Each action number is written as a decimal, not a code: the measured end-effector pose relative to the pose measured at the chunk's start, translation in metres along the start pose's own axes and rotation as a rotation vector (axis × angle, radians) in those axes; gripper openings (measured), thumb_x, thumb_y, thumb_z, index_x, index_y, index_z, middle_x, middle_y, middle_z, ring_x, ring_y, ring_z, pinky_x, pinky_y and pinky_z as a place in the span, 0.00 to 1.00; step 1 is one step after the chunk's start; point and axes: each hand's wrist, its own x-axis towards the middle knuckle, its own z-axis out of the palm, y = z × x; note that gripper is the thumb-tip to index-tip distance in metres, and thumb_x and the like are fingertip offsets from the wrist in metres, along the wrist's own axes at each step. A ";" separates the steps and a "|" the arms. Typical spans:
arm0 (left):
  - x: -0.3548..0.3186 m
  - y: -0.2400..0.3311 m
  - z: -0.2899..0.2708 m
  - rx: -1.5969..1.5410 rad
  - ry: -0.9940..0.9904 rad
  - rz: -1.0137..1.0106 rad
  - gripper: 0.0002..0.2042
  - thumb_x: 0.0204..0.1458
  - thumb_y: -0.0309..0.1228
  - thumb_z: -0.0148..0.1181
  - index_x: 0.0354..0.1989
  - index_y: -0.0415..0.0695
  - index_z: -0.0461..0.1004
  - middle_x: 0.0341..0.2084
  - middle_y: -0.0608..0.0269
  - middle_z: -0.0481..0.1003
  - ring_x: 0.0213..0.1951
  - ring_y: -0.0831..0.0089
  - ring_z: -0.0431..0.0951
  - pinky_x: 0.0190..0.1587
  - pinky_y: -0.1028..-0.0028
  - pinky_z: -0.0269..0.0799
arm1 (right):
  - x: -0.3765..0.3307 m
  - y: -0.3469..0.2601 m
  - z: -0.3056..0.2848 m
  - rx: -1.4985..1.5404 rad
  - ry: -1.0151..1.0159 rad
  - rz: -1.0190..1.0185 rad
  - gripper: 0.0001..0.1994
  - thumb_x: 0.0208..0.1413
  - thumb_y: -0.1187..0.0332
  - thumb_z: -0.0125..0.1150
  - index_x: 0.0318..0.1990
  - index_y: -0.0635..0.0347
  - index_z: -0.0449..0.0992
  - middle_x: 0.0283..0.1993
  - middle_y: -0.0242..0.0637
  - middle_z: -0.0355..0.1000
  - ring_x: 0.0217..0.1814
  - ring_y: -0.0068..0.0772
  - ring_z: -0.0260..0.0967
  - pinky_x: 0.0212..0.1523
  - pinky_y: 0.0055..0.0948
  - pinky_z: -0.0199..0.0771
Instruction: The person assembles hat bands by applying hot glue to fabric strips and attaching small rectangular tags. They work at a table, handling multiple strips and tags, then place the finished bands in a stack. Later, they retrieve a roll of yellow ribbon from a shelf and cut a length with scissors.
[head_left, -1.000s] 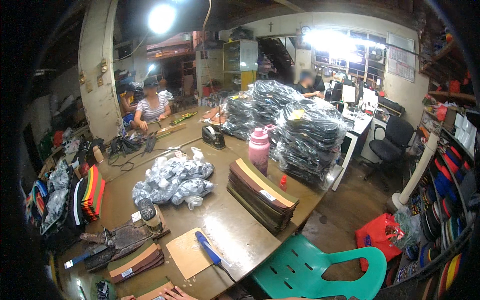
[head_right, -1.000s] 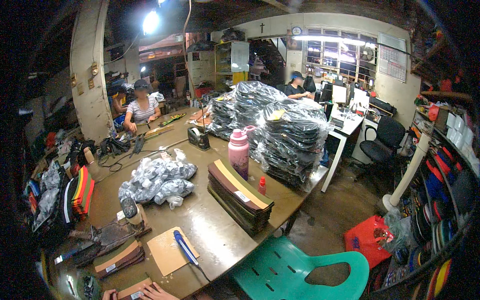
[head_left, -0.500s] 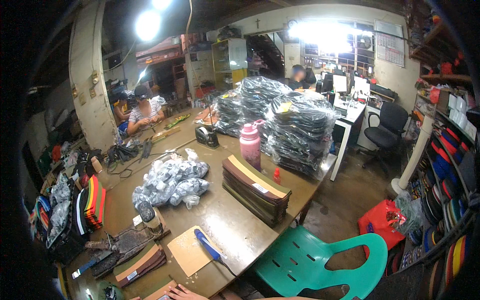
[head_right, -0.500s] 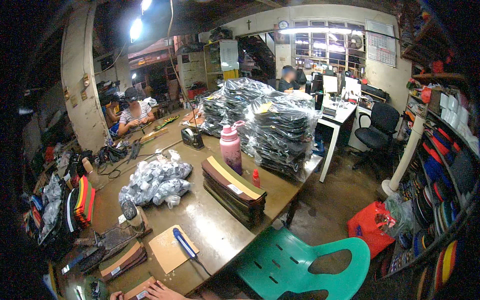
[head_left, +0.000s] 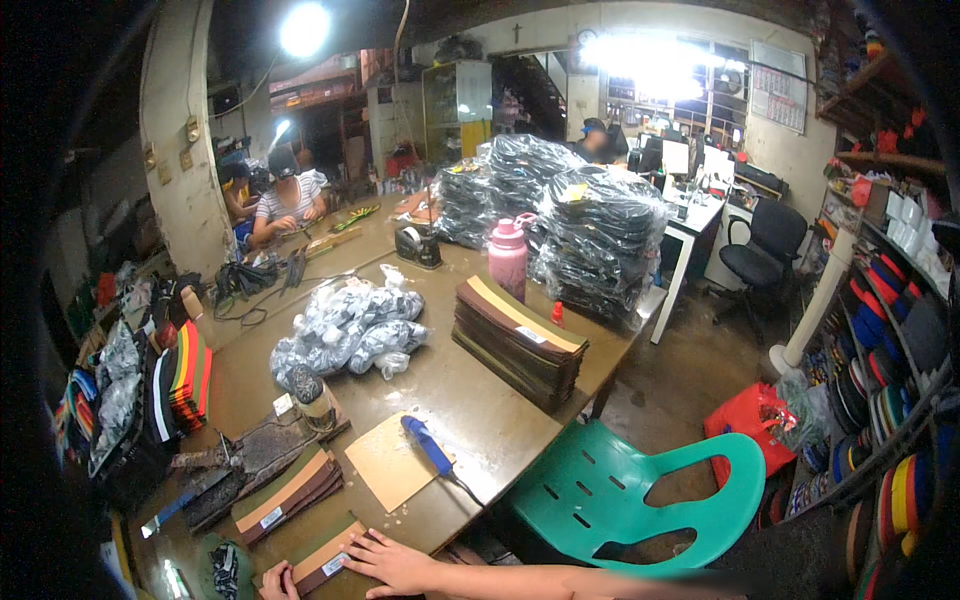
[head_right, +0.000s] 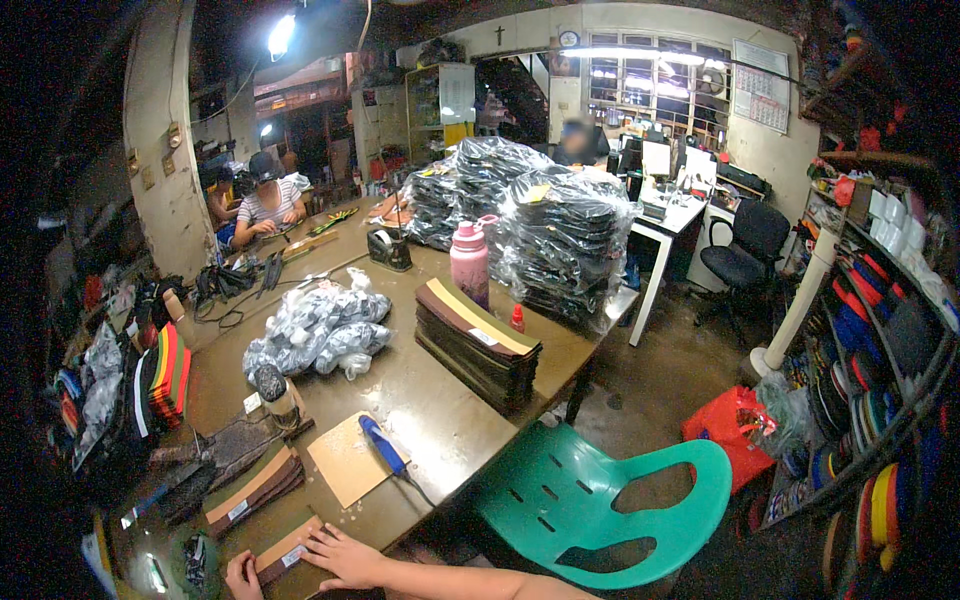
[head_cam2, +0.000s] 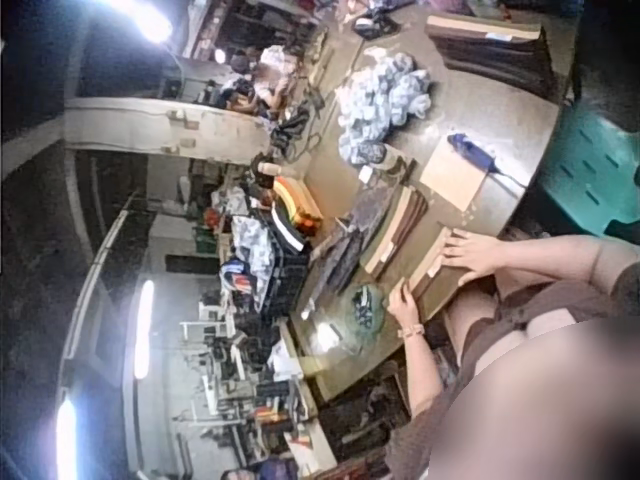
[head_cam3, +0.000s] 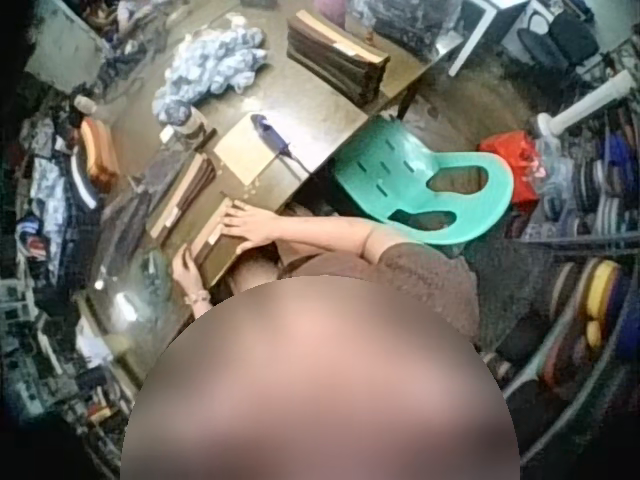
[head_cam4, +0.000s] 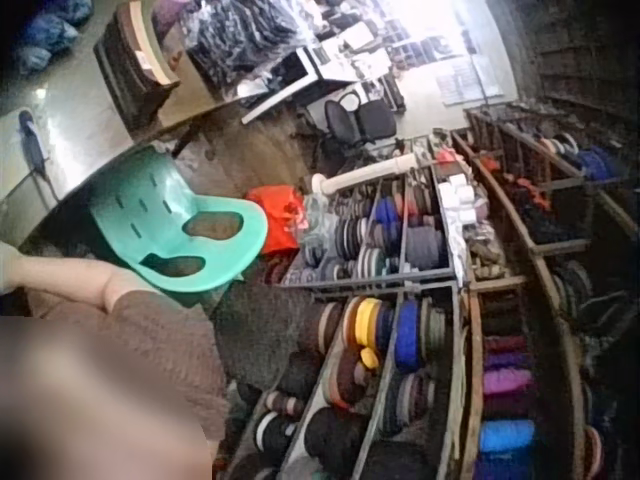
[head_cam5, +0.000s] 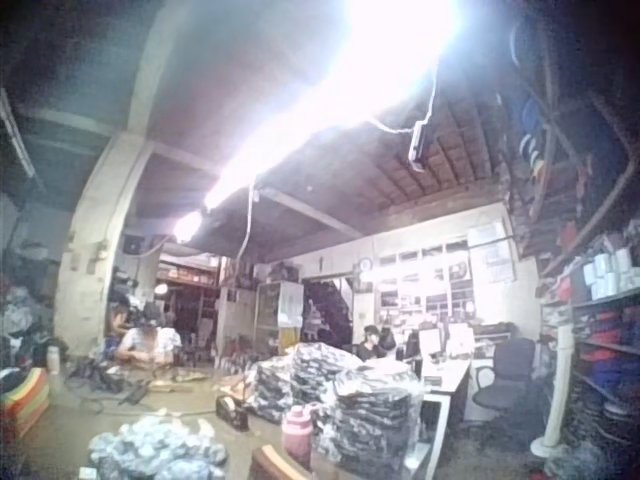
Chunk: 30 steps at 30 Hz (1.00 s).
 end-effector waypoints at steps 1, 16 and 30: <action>-0.001 0.000 -0.001 0.006 0.007 -0.026 0.07 0.55 0.25 0.58 0.41 0.38 0.78 0.37 0.52 0.79 0.41 0.59 0.78 0.46 0.66 0.72 | -0.001 -0.001 -0.002 -0.001 0.026 -0.005 0.38 0.59 0.42 0.46 0.70 0.57 0.49 0.73 0.47 0.44 0.76 0.50 0.38 0.72 0.51 0.35; -0.013 -0.045 0.016 -0.412 0.027 -0.135 0.03 0.54 0.17 0.51 0.33 0.35 0.71 0.34 0.56 0.76 0.34 0.71 0.75 0.37 0.74 0.71 | 0.005 -0.012 0.001 -0.068 0.127 0.054 0.35 0.59 0.41 0.45 0.68 0.53 0.56 0.72 0.41 0.49 0.76 0.45 0.39 0.73 0.48 0.36; -0.013 -0.041 0.005 -0.349 -0.036 -0.034 0.07 0.50 0.17 0.56 0.37 0.35 0.75 0.37 0.53 0.77 0.42 0.62 0.77 0.46 0.68 0.72 | 0.007 -0.016 -0.004 -0.077 0.126 0.058 0.34 0.57 0.42 0.49 0.67 0.51 0.57 0.72 0.41 0.49 0.75 0.46 0.41 0.72 0.49 0.39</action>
